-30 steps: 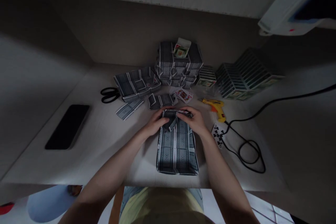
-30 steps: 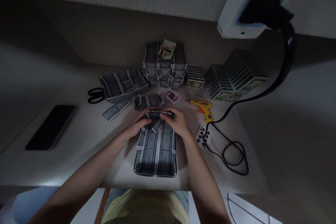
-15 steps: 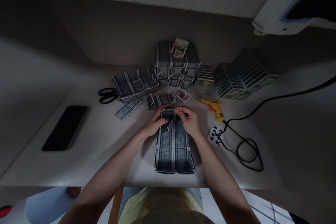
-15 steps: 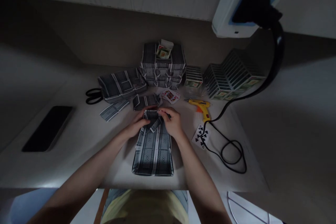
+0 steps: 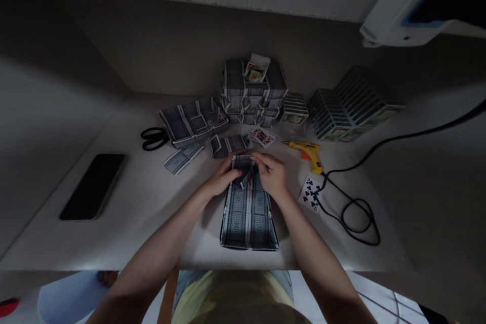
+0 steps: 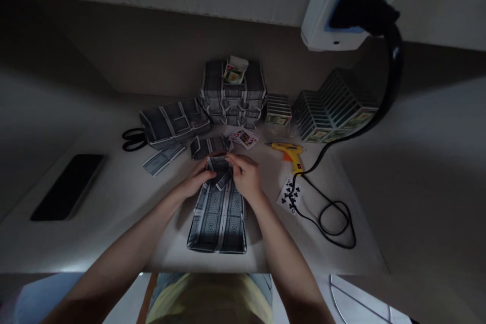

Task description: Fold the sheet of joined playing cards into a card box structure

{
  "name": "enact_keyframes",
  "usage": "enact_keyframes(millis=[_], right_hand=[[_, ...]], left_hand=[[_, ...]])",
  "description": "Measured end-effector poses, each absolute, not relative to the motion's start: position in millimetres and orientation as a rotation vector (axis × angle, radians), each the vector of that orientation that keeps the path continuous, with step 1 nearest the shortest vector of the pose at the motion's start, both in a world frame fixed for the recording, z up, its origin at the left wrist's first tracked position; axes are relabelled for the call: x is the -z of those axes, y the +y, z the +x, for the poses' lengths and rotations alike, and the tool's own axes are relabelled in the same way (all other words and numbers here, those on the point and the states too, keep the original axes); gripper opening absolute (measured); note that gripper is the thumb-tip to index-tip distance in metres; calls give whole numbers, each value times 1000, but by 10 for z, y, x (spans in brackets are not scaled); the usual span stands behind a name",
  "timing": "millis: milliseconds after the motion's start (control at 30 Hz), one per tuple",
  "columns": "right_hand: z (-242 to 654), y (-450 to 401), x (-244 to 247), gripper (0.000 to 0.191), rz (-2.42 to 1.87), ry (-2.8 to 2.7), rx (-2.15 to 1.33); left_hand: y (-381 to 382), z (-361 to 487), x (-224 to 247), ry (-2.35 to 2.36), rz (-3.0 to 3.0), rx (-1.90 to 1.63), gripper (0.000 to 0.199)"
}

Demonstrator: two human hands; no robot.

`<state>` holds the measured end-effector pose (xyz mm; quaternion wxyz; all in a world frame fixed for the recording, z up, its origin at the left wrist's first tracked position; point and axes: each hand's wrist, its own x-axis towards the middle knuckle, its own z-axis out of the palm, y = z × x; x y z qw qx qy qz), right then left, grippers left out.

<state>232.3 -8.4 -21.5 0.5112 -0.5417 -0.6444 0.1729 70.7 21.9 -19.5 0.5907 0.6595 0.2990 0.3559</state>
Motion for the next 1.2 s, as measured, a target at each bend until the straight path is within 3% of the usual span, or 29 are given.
enact_keyframes(millis=[200,333,433,1200], right_hand=[[2329,-80,216,27,-1318,-1588,-370],[2327,-74,209,28,-1334,-1585,-371],[2324,-78,191,28,-1330,-1593,-375],[2322,-96,176,25,-1333,-1586,-397]], left_hand=[[212,725,171,750,1517,-818,57],[227,791,141,802,1366,-801,43],[237,837,105,840,1272,-786,49],[229,872,58,906,1286,-853,38]])
